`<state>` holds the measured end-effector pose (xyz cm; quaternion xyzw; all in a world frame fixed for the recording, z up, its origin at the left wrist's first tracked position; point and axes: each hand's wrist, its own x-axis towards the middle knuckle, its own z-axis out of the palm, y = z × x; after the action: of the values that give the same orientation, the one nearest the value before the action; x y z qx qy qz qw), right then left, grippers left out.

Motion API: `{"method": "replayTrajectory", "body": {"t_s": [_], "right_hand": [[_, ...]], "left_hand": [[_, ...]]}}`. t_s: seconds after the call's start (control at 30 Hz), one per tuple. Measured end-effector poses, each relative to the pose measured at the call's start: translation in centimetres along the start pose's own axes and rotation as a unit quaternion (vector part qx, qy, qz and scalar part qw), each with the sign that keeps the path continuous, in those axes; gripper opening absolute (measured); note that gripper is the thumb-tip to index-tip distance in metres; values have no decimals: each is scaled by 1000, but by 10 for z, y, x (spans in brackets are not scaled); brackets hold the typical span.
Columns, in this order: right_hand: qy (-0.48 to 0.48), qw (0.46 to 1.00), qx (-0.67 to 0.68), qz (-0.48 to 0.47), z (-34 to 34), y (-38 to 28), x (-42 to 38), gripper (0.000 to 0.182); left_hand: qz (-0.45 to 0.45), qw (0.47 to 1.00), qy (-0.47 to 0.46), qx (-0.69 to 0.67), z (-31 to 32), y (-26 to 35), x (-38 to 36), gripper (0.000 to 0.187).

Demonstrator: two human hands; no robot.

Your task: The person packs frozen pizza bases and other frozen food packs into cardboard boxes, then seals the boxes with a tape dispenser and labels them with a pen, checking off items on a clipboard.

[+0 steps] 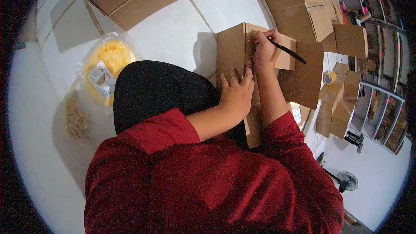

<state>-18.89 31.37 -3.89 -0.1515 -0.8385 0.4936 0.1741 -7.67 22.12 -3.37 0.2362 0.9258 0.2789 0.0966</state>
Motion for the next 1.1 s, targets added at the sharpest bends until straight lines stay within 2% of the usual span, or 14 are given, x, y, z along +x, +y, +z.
{"method": "replayTrajectory", "body": {"t_s": [0.1,0.3,0.4,0.5,0.57,0.7,0.77,0.87,1.1], "right_hand": [[1,999,45,12,0,-1,0,15],[20,997,-45,-56,-2,1,2,14],[7,997,-57,-47,-2,4,3,14],[11,999,-14,-29,0,0,2,15],[25,996,82,24,1,-2,0,15],[43,999,3,-6,-1,12,7,14],[10,999,-33,-25,-4,10,7,14],[27,999,27,2,-1,5,3,13],[42,999,-4,24,-1,-4,-1,12]], "left_hand": [[-1,1000,-18,2,-2,0,1,44],[-2,999,-37,11,-4,0,0,45],[-3,999,-42,21,-3,1,0,43],[-4,999,-35,24,-2,1,1,43],[-3,999,-25,26,0,1,1,42],[1,1000,-15,12,-2,0,1,43],[2,1000,-16,-3,-3,0,1,44],[-2,999,-33,-16,-5,0,1,44],[4,999,-30,20,-4,0,1,46]]}}
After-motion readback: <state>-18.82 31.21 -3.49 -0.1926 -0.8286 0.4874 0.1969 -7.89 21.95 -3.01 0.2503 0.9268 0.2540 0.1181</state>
